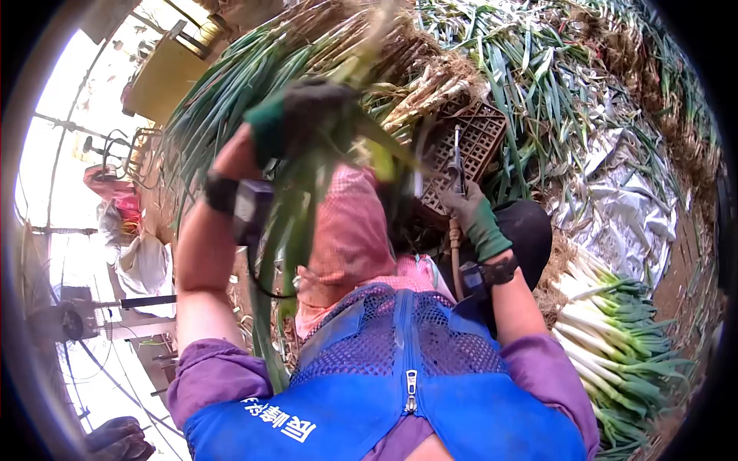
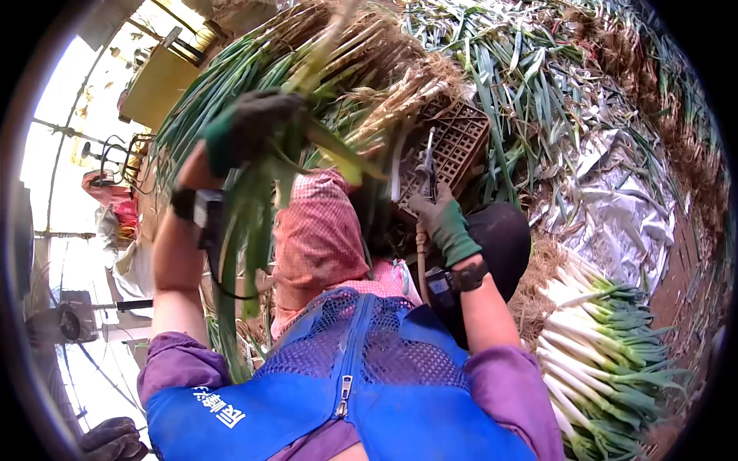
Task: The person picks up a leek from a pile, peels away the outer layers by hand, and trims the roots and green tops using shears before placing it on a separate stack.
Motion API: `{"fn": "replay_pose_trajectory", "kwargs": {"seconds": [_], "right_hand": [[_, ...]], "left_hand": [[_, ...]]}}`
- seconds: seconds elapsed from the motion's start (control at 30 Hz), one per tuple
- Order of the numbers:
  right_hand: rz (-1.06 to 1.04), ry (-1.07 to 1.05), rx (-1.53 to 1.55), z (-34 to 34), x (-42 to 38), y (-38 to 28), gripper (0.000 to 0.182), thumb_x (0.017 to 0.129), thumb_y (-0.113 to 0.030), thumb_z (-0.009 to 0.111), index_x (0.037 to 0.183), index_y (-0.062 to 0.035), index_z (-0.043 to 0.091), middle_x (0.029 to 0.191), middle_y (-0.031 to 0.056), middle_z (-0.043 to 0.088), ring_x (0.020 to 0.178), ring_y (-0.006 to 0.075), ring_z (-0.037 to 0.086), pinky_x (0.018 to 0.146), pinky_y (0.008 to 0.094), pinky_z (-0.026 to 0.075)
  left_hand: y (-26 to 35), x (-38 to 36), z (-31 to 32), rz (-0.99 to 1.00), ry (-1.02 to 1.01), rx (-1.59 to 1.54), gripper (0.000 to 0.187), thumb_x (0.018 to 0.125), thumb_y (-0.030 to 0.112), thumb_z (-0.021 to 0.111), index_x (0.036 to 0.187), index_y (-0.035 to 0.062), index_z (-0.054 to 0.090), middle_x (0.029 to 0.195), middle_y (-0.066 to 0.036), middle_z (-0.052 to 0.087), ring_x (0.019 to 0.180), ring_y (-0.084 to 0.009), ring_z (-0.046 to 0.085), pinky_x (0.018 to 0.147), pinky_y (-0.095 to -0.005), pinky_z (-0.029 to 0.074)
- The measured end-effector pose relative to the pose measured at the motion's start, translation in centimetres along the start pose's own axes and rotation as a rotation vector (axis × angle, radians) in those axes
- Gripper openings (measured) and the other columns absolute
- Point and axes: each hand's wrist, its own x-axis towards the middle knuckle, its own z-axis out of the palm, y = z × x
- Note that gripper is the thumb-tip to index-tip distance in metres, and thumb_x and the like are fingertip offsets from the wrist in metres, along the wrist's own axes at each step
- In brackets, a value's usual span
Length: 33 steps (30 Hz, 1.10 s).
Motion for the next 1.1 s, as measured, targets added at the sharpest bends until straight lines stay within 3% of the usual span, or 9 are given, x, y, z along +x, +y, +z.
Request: {"fn": "replay_pose_trajectory", "kwargs": {"seconds": [0.13,0.27,0.4,0.43,0.7,0.83,0.93,1.0,1.1], "right_hand": [[0.116,-0.079,-0.058,-1.4,-3.7,-1.4,0.030,0.085,-0.023,0.070,0.103,-0.0016,0.059,0.071,0.0054,0.059,0.054,0.0151,0.058,0.049,0.0295,0.049],[0.199,-0.050,0.023,-1.6,-8.8,-1.7,0.027,0.085,-0.020,0.069,0.099,-0.0007,0.058,0.076,0.0070,0.063,0.057,0.0147,0.058,0.050,0.0288,0.048],[0.195,-0.162,-0.066,-1.0,-15.7,-1.5,0.036,0.084,-0.023,0.070,0.109,0.0001,0.059,0.077,0.0039,0.062,0.067,0.0111,0.059,0.061,0.0274,0.049],[0.179,-0.195,-0.119,-0.8,-17.9,-1.3,0.041,0.084,-0.024,0.070,0.114,0.0009,0.058,0.081,0.0051,0.063,0.072,0.0117,0.060,0.067,0.0281,0.049],[0.171,-0.246,-0.327,-0.2,-22.5,-2.5,0.057,0.083,-0.029,0.071,0.128,0.0017,0.054,0.093,0.0077,0.064,0.089,0.0144,0.059,0.082,0.0310,0.049],[0.145,-0.184,-0.257,-0.6,-22.9,-1.7,0.055,0.083,-0.024,0.069,0.129,0.0009,0.054,0.091,0.0065,0.062,0.085,0.0139,0.057,0.081,0.0296,0.048],[0.109,-0.178,-0.242,-0.4,-23.5,-1.7,0.054,0.082,-0.021,0.069,0.130,0.0004,0.053,0.090,0.0058,0.060,0.083,0.0138,0.056,0.080,0.0286,0.048],[0.090,-0.192,-0.273,0.1,-23.5,-1.9,0.055,0.082,-0.021,0.069,0.130,0.0003,0.053,0.091,0.0059,0.060,0.083,0.0136,0.056,0.080,0.0283,0.048],[0.081,-0.205,-0.334,0.3,-22.8,-1.6,0.057,0.082,-0.025,0.069,0.130,0.0011,0.053,0.092,0.0070,0.061,0.084,0.0133,0.057,0.081,0.0282,0.048]], "left_hand": [[-7.7,2.3,8.9,-0.151,-0.175,0.200,0.024,0.094,0.010,0.061,0.116,0.0062,0.067,0.096,-0.007,0.067,0.088,-0.0176,0.066,0.077,-0.0291,0.056],[-21.1,6.0,14.4,0.800,-0.447,1.074,0.023,0.082,0.023,0.071,0.099,0.0081,0.073,0.082,-0.006,0.071,0.080,-0.0188,0.068,0.072,-0.0307,0.054],[-21.6,2.5,15.8,-0.428,-0.328,-0.343,0.038,0.090,0.026,0.070,0.117,0.0005,0.067,0.100,-0.010,0.072,0.086,-0.0161,0.068,0.070,-0.0301,0.054],[-17.2,0.8,15.8,-0.506,-0.254,-0.095,0.042,0.086,0.026,0.072,0.118,-0.0008,0.066,0.097,-0.011,0.071,0.081,-0.0168,0.067,0.069,-0.0319,0.055],[-15.4,-2.2,16.4,-0.468,-0.254,0.169,0.045,0.083,0.029,0.072,0.116,-0.0017,0.066,0.094,-0.009,0.071,0.080,-0.0156,0.067,0.071,-0.0292,0.055],[-17.8,-1.9,15.7,0.052,-0.394,0.267,0.039,0.085,0.024,0.071,0.116,-0.0007,0.066,0.094,-0.008,0.071,0.081,-0.0150,0.066,0.074,-0.0287,0.055],[-16.5,-3.0,14.7,-0.001,-0.387,-0.168,0.036,0.089,0.018,0.067,0.119,-0.0008,0.065,0.100,-0.008,0.070,0.085,-0.0147,0.066,0.078,-0.0286,0.055],[-15.6,-3.4,14.1,-0.453,-0.328,-0.505,0.037,0.090,0.018,0.066,0.122,-0.0009,0.064,0.103,-0.008,0.069,0.086,-0.0147,0.066,0.078,-0.0289,0.055],[-18.6,-2.6,14.6,-0.410,-0.405,-0.488,0.039,0.091,0.019,0.062,0.126,0.0001,0.062,0.101,-0.007,0.069,0.084,-0.0156,0.065,0.076,-0.0292,0.055]]}}
